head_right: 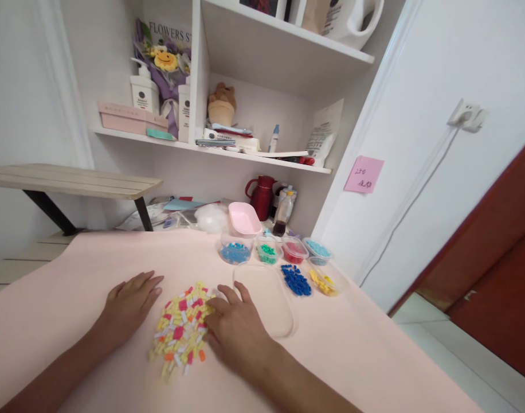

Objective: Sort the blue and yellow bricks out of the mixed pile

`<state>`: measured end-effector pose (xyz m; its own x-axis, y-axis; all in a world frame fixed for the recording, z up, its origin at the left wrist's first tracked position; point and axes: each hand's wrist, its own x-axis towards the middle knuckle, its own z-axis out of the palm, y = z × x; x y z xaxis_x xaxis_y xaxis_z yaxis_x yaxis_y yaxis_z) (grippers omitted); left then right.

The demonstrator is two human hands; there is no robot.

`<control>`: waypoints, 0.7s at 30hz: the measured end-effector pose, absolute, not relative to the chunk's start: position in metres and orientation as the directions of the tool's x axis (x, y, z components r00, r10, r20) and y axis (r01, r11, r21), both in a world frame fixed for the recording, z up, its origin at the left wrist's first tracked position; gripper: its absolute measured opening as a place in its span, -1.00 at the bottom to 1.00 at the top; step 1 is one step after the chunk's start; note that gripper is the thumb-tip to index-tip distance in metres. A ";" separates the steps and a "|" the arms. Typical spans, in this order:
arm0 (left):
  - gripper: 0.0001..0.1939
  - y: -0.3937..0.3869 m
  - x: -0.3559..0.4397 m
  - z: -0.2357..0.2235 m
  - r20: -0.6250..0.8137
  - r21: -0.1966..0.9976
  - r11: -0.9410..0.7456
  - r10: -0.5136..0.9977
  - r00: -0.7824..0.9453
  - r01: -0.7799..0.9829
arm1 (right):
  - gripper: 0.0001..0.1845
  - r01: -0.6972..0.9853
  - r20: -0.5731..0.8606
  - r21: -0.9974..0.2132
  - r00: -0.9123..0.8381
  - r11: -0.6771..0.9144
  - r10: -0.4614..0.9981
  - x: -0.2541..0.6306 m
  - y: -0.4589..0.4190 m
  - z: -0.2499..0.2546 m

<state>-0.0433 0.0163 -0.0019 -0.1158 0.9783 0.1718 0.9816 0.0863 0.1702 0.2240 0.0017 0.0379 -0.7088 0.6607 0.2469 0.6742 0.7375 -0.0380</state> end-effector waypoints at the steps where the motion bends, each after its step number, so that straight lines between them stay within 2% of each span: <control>1: -0.49 0.016 -0.044 -0.002 0.173 0.173 0.085 0.978 -0.116 0.981 | -0.77 0.680 0.252 -0.066 -0.697 0.730 0.672 0.224 0.004 0.042; 3: -0.49 0.016 -0.044 -0.003 0.174 0.178 0.086 0.978 -0.118 0.980 | -0.72 0.732 0.279 -0.071 -0.637 0.677 0.718 0.225 0.011 0.048; 5: -0.49 0.016 -0.044 -0.002 0.173 0.179 0.090 0.977 -0.121 0.980 | -0.68 0.801 0.300 -0.010 -0.568 0.598 0.766 0.226 0.019 0.048; 8: -0.49 0.016 -0.043 -0.002 0.176 0.173 0.091 0.977 -0.122 0.981 | -0.71 0.837 0.251 0.069 -0.540 0.542 0.803 0.226 0.026 0.038; 11: -0.50 0.017 -0.043 -0.002 0.170 0.162 0.094 0.978 -0.122 0.982 | -0.71 0.809 0.214 0.007 -0.575 0.587 0.790 0.223 0.023 0.030; 14: -0.50 0.017 -0.044 -0.002 0.156 0.155 0.100 0.980 -0.124 0.983 | -0.73 0.753 0.242 -0.125 -0.608 0.646 0.756 0.224 0.013 0.034; 16: -0.50 0.017 -0.044 -0.002 0.155 0.154 0.099 0.980 -0.123 0.983 | -0.72 0.744 0.279 -0.167 -0.594 0.647 0.755 0.229 0.009 0.041; 21: -0.49 0.017 -0.043 -0.001 0.166 0.147 0.093 0.979 -0.117 0.985 | -0.75 0.815 0.335 -0.064 -0.526 0.576 0.781 0.246 0.009 0.045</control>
<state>-0.0433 0.0172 -0.0007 -0.1172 0.9791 0.1659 0.9847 0.0929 0.1473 0.2458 0.0093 0.0447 -0.5264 0.7814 0.3352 0.8146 0.5764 -0.0644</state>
